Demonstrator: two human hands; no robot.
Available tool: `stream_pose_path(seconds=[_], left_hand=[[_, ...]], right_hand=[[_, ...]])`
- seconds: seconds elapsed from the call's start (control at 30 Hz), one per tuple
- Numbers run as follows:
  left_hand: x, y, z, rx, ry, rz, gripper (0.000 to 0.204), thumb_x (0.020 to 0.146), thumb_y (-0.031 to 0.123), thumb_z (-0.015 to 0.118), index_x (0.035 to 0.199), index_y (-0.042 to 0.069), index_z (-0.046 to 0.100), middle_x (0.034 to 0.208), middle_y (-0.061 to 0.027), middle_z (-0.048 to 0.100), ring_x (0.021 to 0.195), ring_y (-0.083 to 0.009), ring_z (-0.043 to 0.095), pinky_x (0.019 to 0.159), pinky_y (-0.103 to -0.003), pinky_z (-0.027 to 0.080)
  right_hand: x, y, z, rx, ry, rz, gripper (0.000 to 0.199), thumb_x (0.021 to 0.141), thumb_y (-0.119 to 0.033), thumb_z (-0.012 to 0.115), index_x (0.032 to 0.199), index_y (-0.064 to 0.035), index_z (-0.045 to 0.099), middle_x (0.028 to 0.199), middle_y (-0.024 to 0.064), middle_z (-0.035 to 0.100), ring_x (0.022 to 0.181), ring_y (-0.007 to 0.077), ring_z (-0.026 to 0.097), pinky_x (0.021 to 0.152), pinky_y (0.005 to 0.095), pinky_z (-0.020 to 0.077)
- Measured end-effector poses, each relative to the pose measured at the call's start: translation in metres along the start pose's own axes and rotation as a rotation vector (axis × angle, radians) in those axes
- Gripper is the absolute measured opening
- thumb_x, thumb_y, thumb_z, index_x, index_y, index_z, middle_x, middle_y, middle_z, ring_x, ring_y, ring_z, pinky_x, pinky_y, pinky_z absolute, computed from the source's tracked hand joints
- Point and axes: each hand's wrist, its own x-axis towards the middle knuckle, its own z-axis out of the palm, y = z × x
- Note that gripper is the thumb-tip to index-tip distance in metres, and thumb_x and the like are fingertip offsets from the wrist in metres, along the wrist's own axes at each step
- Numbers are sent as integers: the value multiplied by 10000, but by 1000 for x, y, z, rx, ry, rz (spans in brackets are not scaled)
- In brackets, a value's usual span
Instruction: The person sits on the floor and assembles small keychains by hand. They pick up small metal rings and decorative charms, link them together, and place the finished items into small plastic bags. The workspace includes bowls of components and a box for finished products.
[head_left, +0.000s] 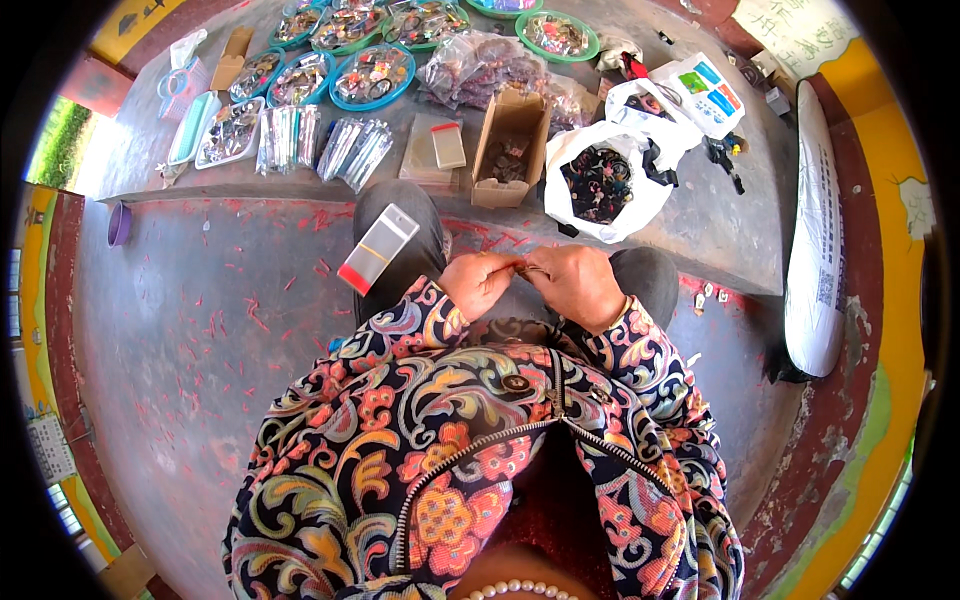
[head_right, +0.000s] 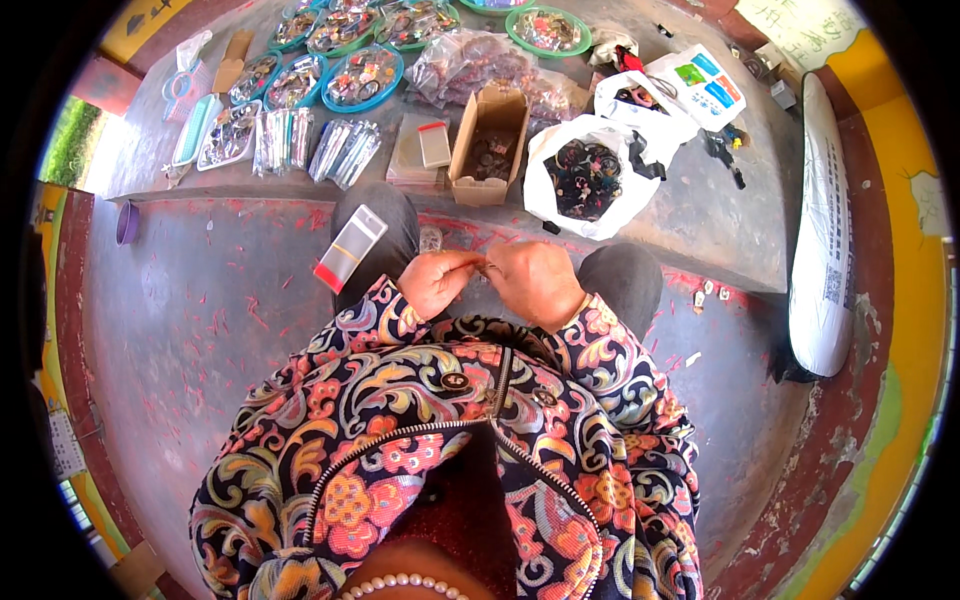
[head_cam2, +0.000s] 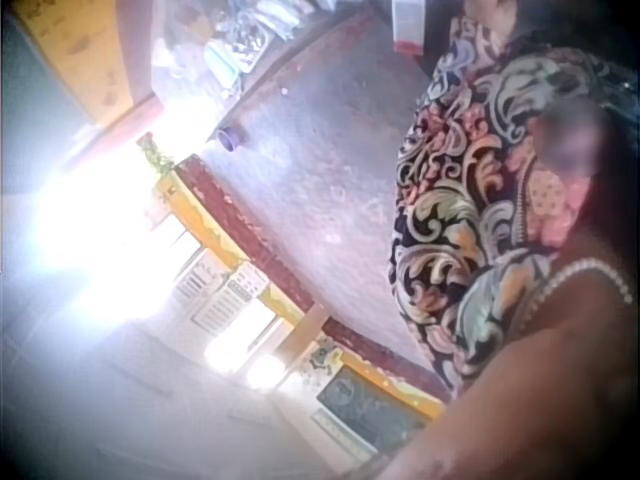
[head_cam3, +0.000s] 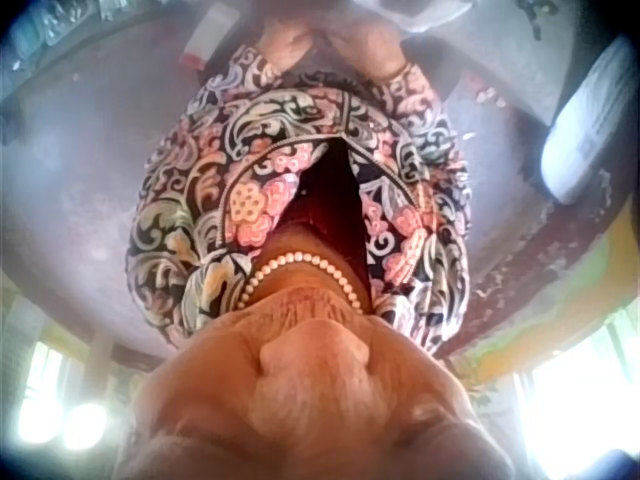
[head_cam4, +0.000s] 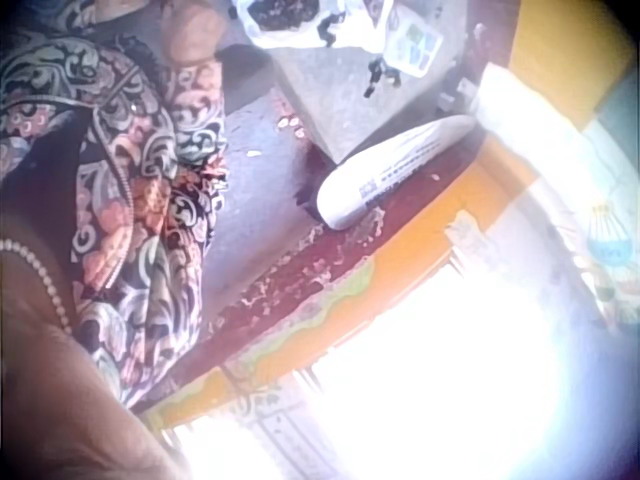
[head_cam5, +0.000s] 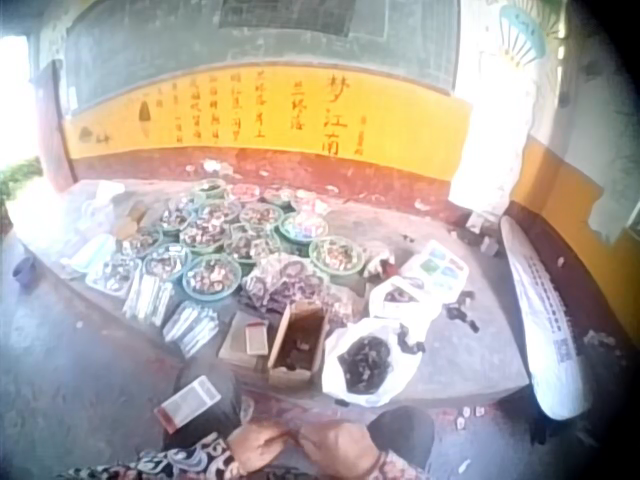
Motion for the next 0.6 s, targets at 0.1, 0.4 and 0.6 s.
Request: stream_pose_path(seconds=[0.1,0.4,0.6], left_hand=[[0,5,0,-35,-65,-129,197,818,53,455,966,-11,568,815,-161,610,678,-241,609,587,-273,465],[-1,-9,5,-57,-28,-20,217,801,40,450,980,-8,563,834,-179,605,765,-250,615,660,-288,465],[-2,-8,6,-36,-38,-80,238,767,28,452,975,3,566,816,-191,593,785,-268,609,674,-293,458]], right_hand=[[0,0,1,-67,-21,-37,144,731,-199,562,685,-64,542,595,135,541,589,319,551,510,412,428],[2,2,0,-158,-72,-142,123,719,-174,551,671,-61,544,603,125,550,589,299,561,500,390,436],[3,-3,0,-134,14,-154,109,715,-156,536,661,-63,517,577,114,529,564,289,549,486,393,425]])
